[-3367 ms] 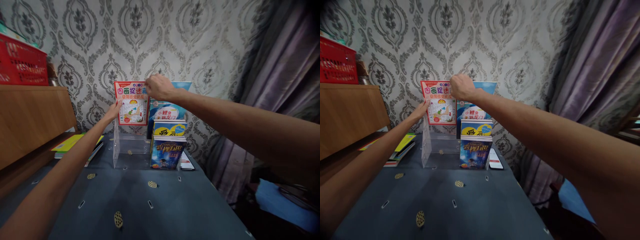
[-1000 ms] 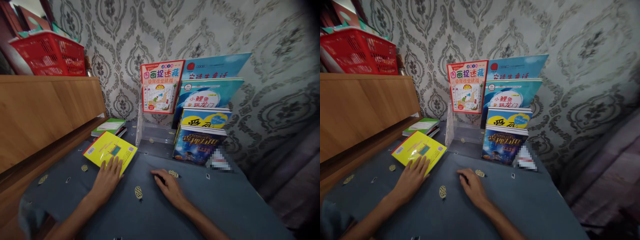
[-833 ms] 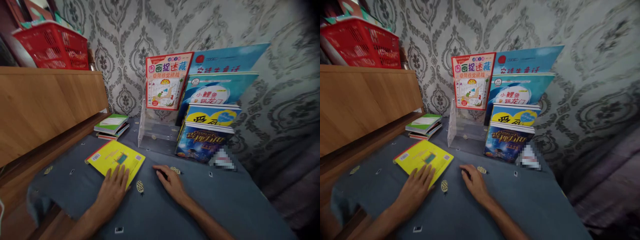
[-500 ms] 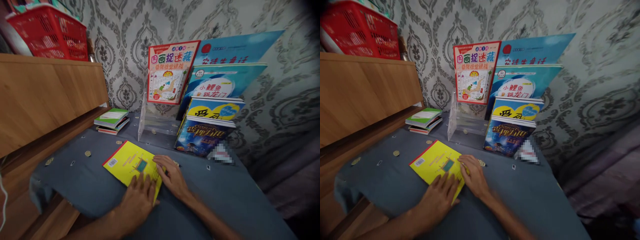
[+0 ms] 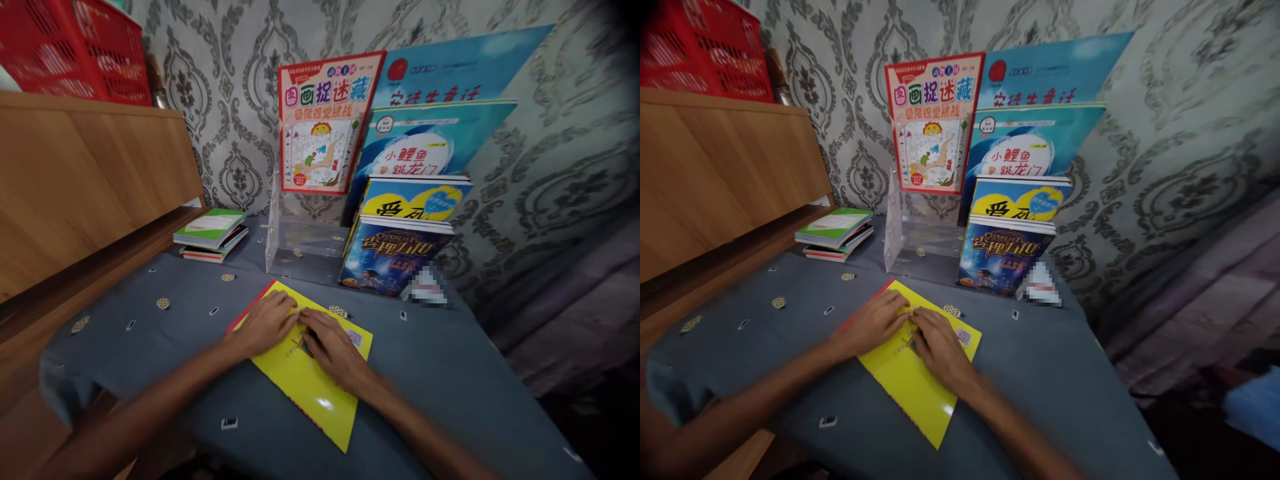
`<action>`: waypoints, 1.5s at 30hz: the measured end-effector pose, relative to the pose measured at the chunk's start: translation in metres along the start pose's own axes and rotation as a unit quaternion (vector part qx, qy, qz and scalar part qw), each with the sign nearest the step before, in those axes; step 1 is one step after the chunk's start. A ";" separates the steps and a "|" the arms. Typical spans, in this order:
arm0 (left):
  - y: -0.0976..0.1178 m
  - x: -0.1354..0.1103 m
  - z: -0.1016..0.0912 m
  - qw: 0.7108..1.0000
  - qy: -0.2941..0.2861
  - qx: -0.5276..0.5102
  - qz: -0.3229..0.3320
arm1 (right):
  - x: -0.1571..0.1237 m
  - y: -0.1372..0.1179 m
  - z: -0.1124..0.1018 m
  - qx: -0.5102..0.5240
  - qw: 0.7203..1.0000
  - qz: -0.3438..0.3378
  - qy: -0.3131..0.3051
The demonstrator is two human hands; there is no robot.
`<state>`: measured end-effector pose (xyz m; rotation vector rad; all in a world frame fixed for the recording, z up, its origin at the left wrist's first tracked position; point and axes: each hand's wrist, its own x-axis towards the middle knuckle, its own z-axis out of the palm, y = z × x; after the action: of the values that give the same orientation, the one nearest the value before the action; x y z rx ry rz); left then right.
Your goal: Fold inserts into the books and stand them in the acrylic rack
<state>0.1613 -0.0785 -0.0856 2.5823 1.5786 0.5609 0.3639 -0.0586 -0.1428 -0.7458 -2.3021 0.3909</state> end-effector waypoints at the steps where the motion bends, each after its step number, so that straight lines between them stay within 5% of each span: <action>1: -0.012 0.006 0.003 1.000 -0.004 0.016 -0.012 | 0.001 -0.003 -0.002 -0.012 1.000 -0.003 0.002; 7: -0.042 0.019 0.014 0.997 -0.030 0.061 -0.022 | -0.001 -0.008 -0.011 -0.081 0.996 -0.018 -0.008; 21: -0.013 0.017 0.002 0.981 -0.055 0.174 -0.071 | 0.002 0.031 -0.038 -0.043 0.997 -0.038 -0.056; 45: -0.017 0.012 0.006 0.983 -0.048 0.163 -0.075 | -0.012 0.043 -0.038 -0.048 0.999 0.004 -0.022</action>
<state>0.1534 -0.0592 -0.0918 2.6248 1.9536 0.1728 0.4144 -0.0290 -0.1417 -0.8007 -2.3742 0.3048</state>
